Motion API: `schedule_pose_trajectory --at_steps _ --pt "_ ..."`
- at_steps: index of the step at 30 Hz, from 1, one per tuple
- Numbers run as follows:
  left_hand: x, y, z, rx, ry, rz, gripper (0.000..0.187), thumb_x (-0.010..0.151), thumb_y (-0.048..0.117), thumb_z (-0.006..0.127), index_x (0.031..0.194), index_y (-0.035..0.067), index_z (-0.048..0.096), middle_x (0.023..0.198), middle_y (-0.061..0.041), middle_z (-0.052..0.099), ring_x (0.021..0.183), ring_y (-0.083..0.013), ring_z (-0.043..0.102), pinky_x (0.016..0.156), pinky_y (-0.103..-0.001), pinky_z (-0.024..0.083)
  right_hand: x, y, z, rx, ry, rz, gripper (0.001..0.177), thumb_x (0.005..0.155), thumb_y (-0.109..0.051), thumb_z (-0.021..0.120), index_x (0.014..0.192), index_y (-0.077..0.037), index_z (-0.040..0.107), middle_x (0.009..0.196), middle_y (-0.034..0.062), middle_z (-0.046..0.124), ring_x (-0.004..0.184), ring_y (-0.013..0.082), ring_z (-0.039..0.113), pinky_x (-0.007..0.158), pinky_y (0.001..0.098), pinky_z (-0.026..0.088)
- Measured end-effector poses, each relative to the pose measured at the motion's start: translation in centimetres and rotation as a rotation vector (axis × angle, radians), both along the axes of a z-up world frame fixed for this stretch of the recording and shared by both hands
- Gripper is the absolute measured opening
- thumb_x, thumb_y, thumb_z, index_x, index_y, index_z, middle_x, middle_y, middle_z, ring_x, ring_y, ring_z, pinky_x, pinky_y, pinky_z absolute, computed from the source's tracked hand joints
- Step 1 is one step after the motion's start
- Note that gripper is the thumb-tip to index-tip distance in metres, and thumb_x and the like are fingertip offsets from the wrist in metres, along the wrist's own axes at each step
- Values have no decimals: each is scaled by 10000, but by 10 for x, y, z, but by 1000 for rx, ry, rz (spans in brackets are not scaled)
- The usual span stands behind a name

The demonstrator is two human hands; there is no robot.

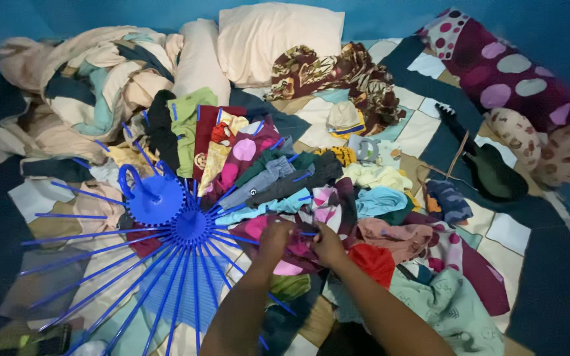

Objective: The person removes clothes from a blue circular drying rack and places them on the bed. They then pick up various garments from the bed and hang them one by one onto the empty arms of the drying rack.

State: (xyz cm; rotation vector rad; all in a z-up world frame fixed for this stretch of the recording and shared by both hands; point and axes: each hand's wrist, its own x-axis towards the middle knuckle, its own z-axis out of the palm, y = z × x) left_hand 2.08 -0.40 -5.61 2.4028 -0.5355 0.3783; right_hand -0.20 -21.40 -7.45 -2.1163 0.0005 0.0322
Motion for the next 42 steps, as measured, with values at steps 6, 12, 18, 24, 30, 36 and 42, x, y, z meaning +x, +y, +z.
schedule_pose_trajectory --at_steps 6,12,18,24,30,36,42 --pt "12 3 15 -312 89 270 174 1033 214 496 1054 69 590 939 -237 650 909 -475 636 743 -562 477 -1 -4 22 -89 -88 -42 715 696 -27 803 1378 -83 593 868 75 630 767 218 637 715 342 534" --pt "24 -67 87 -526 31 51 238 1074 265 495 1046 58 609 957 -208 665 914 -431 658 783 -498 513 0 -4 50 -221 -586 -175 897 585 -228 866 1385 22 547 961 207 644 843 360 629 759 463 519" --pt "-8 -121 162 -730 218 -276 281 1028 246 557 1196 33 632 1103 -176 718 1054 -352 715 931 -426 549 22 -32 67 88 -317 -323 403 934 -277 680 1207 11 610 944 153 686 861 283 663 719 440 528" --pt "14 -86 105 -679 134 199 298 1048 264 557 1267 72 620 1201 -151 710 1114 -335 694 958 -419 528 56 -100 101 633 -490 -770 297 940 -123 634 1159 76 656 1035 126 697 882 265 629 804 454 490" --pt "15 -22 37 -52 17 141 463 819 227 733 1228 35 634 1187 -231 677 1097 -453 627 914 -535 483 69 -126 157 421 -805 -738 301 886 -111 685 1125 61 621 1069 118 697 945 249 640 885 387 504" --pt "9 -17 67 300 349 179 228 920 328 653 1052 157 726 1093 -119 702 1075 -354 667 894 -523 511 48 -127 151 202 -388 -480 390 968 -318 550 991 55 661 852 195 671 822 298 618 775 451 472" --pt "31 6 87 -211 -186 225 208 1021 272 562 1009 89 660 962 -154 692 939 -389 661 795 -532 490 54 -142 117 97 -387 -540 386 937 -303 566 1103 41 619 997 222 592 935 337 558 824 514 424"
